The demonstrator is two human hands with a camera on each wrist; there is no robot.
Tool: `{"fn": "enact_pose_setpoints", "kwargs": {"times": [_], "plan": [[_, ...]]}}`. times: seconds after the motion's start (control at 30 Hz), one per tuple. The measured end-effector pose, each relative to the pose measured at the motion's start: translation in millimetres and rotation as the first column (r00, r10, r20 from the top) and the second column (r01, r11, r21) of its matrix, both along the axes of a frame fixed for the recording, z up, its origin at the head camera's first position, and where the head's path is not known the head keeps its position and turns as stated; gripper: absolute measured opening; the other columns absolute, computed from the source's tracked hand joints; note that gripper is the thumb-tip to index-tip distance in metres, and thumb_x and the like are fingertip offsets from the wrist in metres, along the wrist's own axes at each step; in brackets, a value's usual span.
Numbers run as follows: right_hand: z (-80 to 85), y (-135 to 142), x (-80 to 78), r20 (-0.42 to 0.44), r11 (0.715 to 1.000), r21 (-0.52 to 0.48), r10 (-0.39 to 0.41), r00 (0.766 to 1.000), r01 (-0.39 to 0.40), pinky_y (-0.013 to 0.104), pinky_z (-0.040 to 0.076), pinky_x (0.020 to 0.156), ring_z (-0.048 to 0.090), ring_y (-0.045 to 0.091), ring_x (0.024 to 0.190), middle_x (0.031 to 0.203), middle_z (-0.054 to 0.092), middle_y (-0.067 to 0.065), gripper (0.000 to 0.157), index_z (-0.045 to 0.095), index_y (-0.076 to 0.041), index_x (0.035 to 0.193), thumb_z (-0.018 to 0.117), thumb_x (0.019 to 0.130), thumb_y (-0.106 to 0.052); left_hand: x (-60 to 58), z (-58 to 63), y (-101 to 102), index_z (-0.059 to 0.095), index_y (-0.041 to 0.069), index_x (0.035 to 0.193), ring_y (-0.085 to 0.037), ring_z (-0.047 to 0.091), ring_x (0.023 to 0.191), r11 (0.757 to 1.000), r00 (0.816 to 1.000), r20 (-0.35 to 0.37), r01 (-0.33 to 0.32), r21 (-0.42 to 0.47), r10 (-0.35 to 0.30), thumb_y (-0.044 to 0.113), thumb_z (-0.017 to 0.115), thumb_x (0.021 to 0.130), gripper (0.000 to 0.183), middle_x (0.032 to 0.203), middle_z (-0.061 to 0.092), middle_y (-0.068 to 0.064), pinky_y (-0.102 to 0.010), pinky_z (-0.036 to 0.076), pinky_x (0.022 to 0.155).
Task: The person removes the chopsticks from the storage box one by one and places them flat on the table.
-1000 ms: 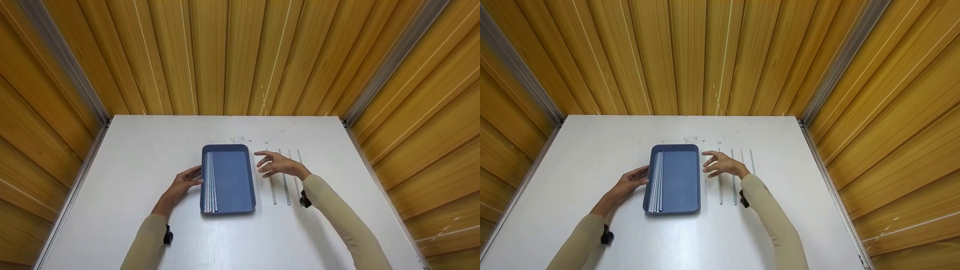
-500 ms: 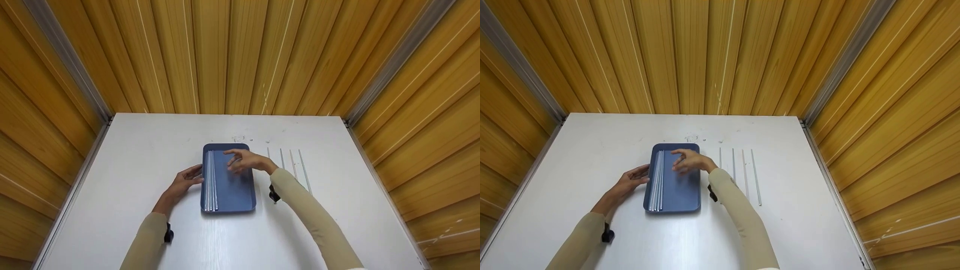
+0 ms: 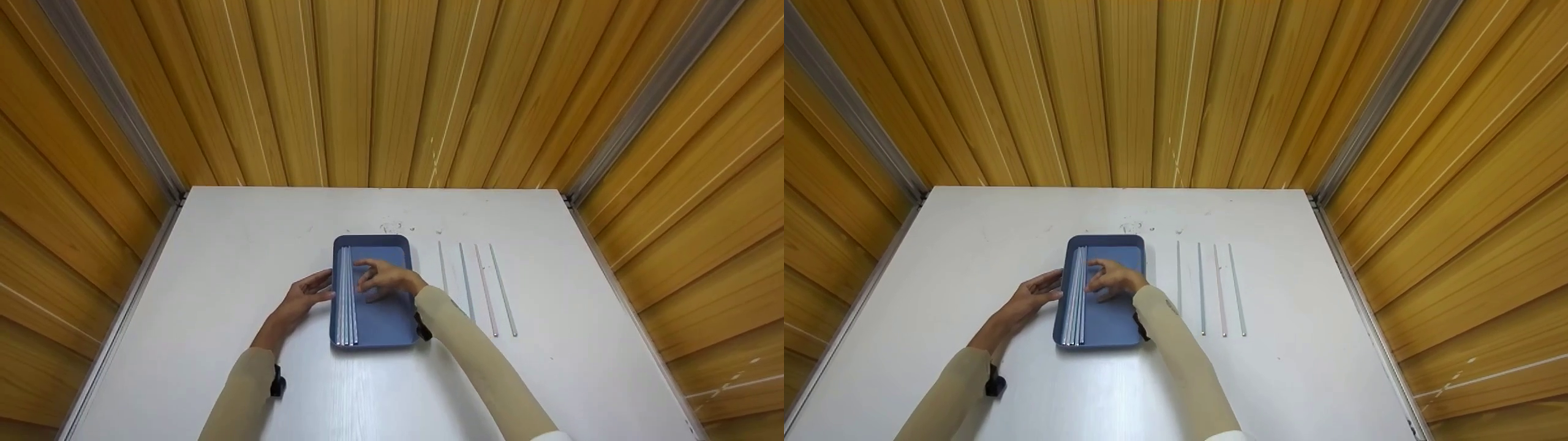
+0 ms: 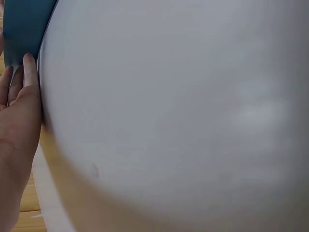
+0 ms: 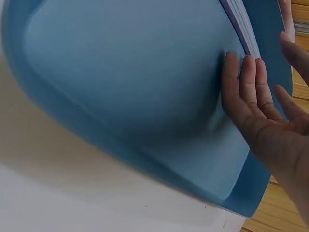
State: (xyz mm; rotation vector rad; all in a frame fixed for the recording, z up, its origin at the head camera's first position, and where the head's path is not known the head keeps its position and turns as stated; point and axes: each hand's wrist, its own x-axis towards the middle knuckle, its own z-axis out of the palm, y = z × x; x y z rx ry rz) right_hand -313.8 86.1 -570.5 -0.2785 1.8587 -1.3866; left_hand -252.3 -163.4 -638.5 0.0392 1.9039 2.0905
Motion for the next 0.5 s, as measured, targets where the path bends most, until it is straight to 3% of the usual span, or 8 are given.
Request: {"fn": "enact_pose_setpoints", "kwargs": {"times": [0.1, 0.23, 0.5], "plan": [[-11.0, -2, 2.2, -0.015, 0.999, -0.023, -0.031, 0.999, 0.030, 0.048, 0.063, 0.090, 0.065, 0.019, 0.090, 0.101, 0.058, 0.007, 0.078, 0.034, -0.006, 0.158, 0.066, 0.091, 0.013, 0.4, -0.8, 0, 0.045, 0.006, 0.154, -0.030, 0.040, 0.151, 1.000, 1.000, -0.011, 0.012, 0.009, -0.012, 0.007, 0.076, 0.091, 0.070, 0.159, 0.046, -0.016, -0.039, 0.035, 0.124], [-18.7, -5, 3.6, -0.102, 1.000, 0.013, -0.026, 0.994, 0.028, 0.042, 0.066, 0.077, 0.062, 0.017, 0.085, 0.098, 0.055, 0.005, 0.084, 0.034, -0.007, 0.158, 0.072, 0.086, 0.011, 1.2, -1.4, 0, 0.043, 0.004, 0.154, -0.032, 0.039, 0.151, 1.000, 0.999, -0.030, 0.025, 0.014, -0.025, 0.005, 0.075, 0.092, 0.070, 0.159, 0.045, -0.018, -0.032, 0.040, 0.120], [-19.0, -12, 7.6, -0.182, 0.995, 0.095, -0.024, 0.983, 0.042, 0.038, 0.066, 0.069, 0.061, 0.018, 0.081, 0.100, 0.052, 0.005, 0.092, 0.033, -0.011, 0.159, 0.081, 0.082, 0.003, 1.4, -0.7, -2, 0.041, 0.002, 0.155, -0.033, 0.038, 0.151, 1.000, 0.999, -0.038, 0.026, 0.001, -0.026, 0.005, 0.073, 0.093, 0.069, 0.159, 0.044, -0.020, -0.040, 0.034, 0.125]]}}
